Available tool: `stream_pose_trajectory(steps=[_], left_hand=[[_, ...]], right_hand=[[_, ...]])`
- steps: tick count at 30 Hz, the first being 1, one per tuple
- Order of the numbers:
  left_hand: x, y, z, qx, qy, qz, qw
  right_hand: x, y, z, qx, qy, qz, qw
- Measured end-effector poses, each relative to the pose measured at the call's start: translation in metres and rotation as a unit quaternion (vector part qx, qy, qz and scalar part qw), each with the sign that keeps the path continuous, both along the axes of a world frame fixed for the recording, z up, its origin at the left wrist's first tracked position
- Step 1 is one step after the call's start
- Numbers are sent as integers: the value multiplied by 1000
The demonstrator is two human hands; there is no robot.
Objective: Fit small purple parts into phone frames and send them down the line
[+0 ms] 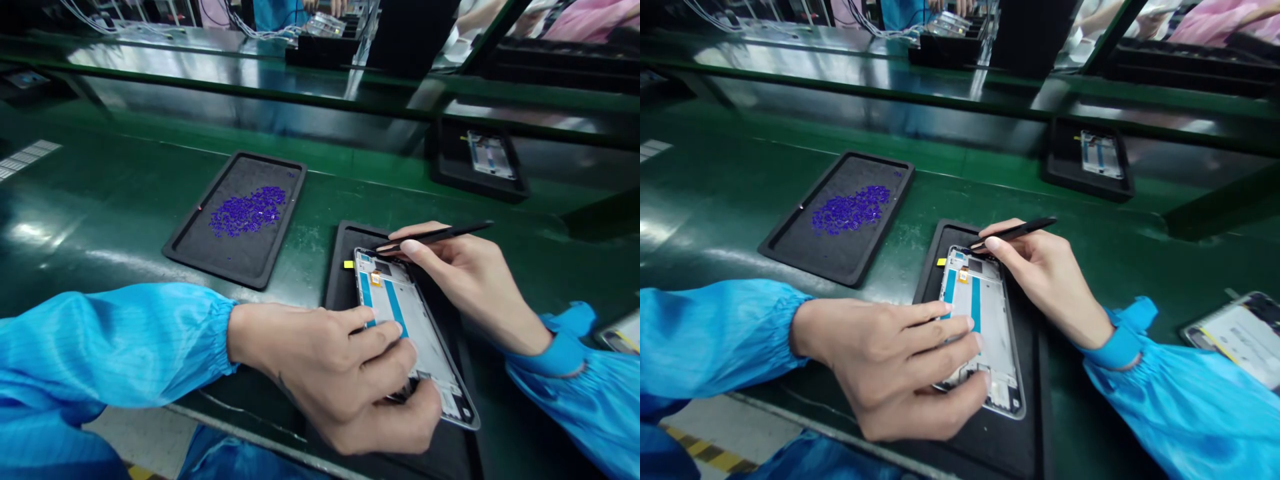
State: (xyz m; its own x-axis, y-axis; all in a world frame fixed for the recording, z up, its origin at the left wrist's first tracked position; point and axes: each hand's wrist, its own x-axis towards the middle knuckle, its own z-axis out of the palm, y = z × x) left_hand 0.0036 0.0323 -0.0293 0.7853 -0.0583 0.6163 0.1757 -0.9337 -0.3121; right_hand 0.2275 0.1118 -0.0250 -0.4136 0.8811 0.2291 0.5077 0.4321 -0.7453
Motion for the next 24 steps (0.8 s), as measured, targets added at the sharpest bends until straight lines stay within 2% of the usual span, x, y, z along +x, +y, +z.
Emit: stream_pose_trajectory(steps=[10,18,24], left_hand=[[1,-1,-2,15,11,2,1000],[1,-2,-2,26,-6,15,1000],[1,-2,-1,28,-8,22,999]], right_hand=[[0,1,0,17,-17,-6,1000],[1,0,1,69,-51,23,996],[2,-1,2,78,-51,30,995]])
